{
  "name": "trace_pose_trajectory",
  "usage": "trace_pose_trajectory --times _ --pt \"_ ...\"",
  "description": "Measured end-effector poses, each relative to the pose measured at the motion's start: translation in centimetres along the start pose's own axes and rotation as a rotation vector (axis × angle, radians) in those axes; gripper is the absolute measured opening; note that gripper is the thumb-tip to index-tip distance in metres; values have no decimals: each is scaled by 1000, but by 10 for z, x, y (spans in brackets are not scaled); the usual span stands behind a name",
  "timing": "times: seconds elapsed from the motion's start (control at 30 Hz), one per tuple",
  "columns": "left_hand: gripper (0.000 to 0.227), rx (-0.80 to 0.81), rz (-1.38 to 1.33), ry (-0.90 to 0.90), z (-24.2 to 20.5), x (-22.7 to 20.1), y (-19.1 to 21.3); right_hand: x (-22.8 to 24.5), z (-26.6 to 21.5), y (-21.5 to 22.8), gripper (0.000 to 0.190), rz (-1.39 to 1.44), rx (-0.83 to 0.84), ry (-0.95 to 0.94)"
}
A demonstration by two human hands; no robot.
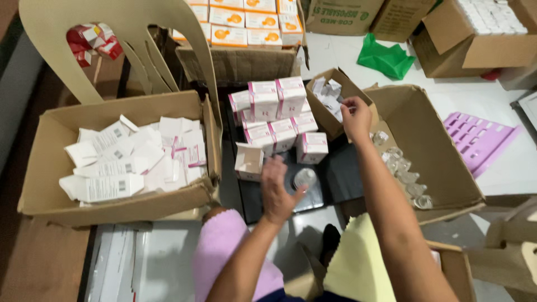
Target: The person repeatedly picks small white boxes and clear plastic bottles from nearby cardboard boxes, places the bottles into the boxes, and closes the boxes. The person stacks the completed boxes on a low table.
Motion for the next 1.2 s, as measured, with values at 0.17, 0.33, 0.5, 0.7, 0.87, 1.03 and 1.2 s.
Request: trace_pose_trajectory --times 0.17,0.33,0.5,0.7,0.87,1.03,1.2 --pt "71 82 -6 -43 3 -9 -24 -38 53 -58 18 -849 318 167" --pt "65 61 -47 -27 12 1 -28 -123 66 -86 21 -1086 682 -44" --pt "62 57 -78 11 20 11 -31 -98 79 -73 18 -1154 591 64" --pt "58 58 -86 19 22 8 -27 22 51 3 19 -654 176 259" --pt "57 67 -84 51 19 0 -21 70 18 33 10 -473 168 335" --pt "50 72 -152 57 14 -12 -12 100 -33 76 9 -65 -42 259" --pt "39 165 -237 168 2 -7 -11 87 -135 70 8 472 131 -41"
Point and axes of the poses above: each hand's wrist, its own z-axis towards the middle knuckle, its own y-axis out of the back of the hand, x = y × z, the point moved 9 cm from there along z, towards the middle knuckle, and after that the axes turned 6 degrees about z, right-handed, at the moved point
